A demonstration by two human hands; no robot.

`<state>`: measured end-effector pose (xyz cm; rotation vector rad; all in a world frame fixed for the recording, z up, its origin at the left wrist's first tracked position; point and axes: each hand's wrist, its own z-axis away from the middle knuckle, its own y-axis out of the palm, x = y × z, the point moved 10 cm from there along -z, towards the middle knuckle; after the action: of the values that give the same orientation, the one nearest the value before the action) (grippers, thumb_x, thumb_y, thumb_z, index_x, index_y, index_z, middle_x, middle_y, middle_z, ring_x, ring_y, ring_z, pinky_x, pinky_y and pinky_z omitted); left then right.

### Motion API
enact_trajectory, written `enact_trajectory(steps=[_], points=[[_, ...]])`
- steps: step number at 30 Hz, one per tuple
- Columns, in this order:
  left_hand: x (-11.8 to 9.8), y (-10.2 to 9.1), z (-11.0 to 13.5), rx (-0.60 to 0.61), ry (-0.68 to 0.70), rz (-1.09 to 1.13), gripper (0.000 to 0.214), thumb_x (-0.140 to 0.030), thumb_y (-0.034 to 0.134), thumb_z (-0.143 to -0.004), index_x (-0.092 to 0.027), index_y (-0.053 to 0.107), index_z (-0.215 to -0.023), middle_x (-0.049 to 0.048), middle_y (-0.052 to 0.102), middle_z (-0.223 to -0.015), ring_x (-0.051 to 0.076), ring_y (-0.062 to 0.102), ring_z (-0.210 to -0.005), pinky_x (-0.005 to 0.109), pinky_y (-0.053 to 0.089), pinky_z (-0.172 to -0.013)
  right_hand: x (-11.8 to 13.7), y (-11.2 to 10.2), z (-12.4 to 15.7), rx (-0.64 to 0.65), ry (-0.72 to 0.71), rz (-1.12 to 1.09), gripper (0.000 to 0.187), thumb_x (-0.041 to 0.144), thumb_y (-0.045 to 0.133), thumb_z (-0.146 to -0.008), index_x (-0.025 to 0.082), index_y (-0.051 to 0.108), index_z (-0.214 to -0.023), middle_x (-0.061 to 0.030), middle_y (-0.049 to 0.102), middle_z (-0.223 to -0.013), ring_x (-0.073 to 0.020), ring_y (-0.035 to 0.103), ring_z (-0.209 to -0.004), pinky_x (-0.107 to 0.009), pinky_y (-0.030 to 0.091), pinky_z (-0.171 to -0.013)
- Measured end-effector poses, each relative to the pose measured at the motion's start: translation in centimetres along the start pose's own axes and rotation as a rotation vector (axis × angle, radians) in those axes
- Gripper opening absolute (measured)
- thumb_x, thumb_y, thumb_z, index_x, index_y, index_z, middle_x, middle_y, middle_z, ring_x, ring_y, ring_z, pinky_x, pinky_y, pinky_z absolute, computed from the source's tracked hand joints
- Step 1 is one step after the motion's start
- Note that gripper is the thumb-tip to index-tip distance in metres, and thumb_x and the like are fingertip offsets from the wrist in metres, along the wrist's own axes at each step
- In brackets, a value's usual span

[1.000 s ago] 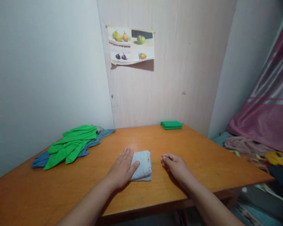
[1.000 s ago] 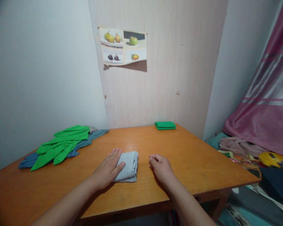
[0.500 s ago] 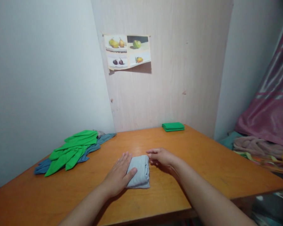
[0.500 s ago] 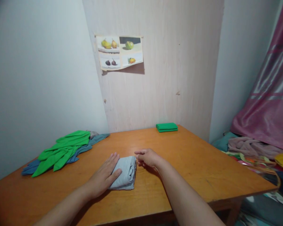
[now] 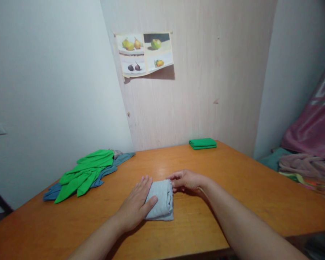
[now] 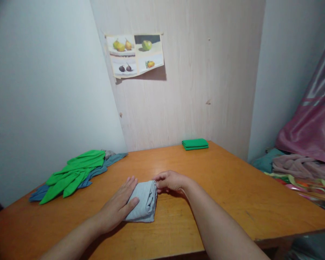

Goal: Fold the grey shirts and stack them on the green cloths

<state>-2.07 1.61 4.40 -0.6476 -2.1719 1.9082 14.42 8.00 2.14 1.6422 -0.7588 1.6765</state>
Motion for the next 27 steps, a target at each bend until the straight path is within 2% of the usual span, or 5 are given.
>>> enact_trajectory(steps=[3, 6, 11, 17, 27], points=[[-0.1, 0.1, 0.1, 0.019, 0.004, -0.001, 0.077, -0.063, 0.027, -0.099, -0.014, 0.020, -0.159, 0.0098, 0.010, -0.165, 0.025, 0.007, -0.153, 0.043, 0.015, -0.123, -0.1, 0.3, -0.2, 0.065, 0.018, 0.057, 0.038, 0.028, 0.076, -0.068, 0.015, 0.071, -0.103, -0.0016, 0.068, -0.072, -0.0095, 0.058, -0.059, -0.017, 0.030, -0.045], [-0.2, 0.1, 0.1, 0.024, 0.013, -0.002, 0.077, -0.063, 0.029, -0.099, -0.016, 0.019, -0.159, 0.0088, 0.010, -0.165, 0.025, 0.007, -0.153, 0.044, 0.015, -0.123, -0.1, 0.4, -1.0, 0.103, 0.035, 0.199, 0.029, 0.026, 0.072, -0.068, 0.015, 0.071, -0.095, -0.0008, 0.068, -0.071, -0.0099, 0.058, -0.057, -0.018, 0.036, -0.049], [-0.4, 0.1, 0.3, 0.040, 0.022, -0.011, 0.077, -0.064, 0.030, -0.099, -0.018, 0.018, -0.159, 0.0083, 0.007, -0.165, 0.027, 0.007, -0.152, 0.045, 0.015, -0.123, 0.5, 0.7, -2.4, 0.071, -0.010, 0.297, 0.021, 0.013, 0.067, -0.060, 0.016, 0.065, -0.081, 0.0032, 0.063, -0.063, -0.0103, 0.055, -0.054, -0.021, 0.040, -0.051], [-0.9, -0.2, 0.5, 0.042, 0.061, -0.024, 0.075, -0.064, 0.034, -0.098, -0.021, 0.022, -0.159, 0.0084, 0.008, -0.165, 0.029, 0.007, -0.152, 0.050, 0.016, -0.123, 0.2, 0.1, -2.4, -0.019, -0.086, 0.310, 0.015, 0.014, 0.063, -0.064, 0.017, 0.062, -0.079, 0.0053, 0.060, -0.062, -0.0089, 0.052, -0.056, -0.020, 0.041, -0.055], [-2.6, -1.4, 1.0, -0.033, 0.185, -0.080, 0.067, -0.057, 0.036, -0.101, -0.025, 0.022, -0.158, 0.0077, 0.020, -0.164, 0.026, 0.020, -0.151, 0.053, 0.018, -0.122, -0.5, 0.2, -1.4, 0.061, -0.076, 0.249, 0.024, 0.019, 0.069, -0.065, 0.017, 0.065, -0.089, 0.0054, 0.060, -0.068, -0.0096, 0.052, -0.062, -0.021, 0.040, -0.058]])
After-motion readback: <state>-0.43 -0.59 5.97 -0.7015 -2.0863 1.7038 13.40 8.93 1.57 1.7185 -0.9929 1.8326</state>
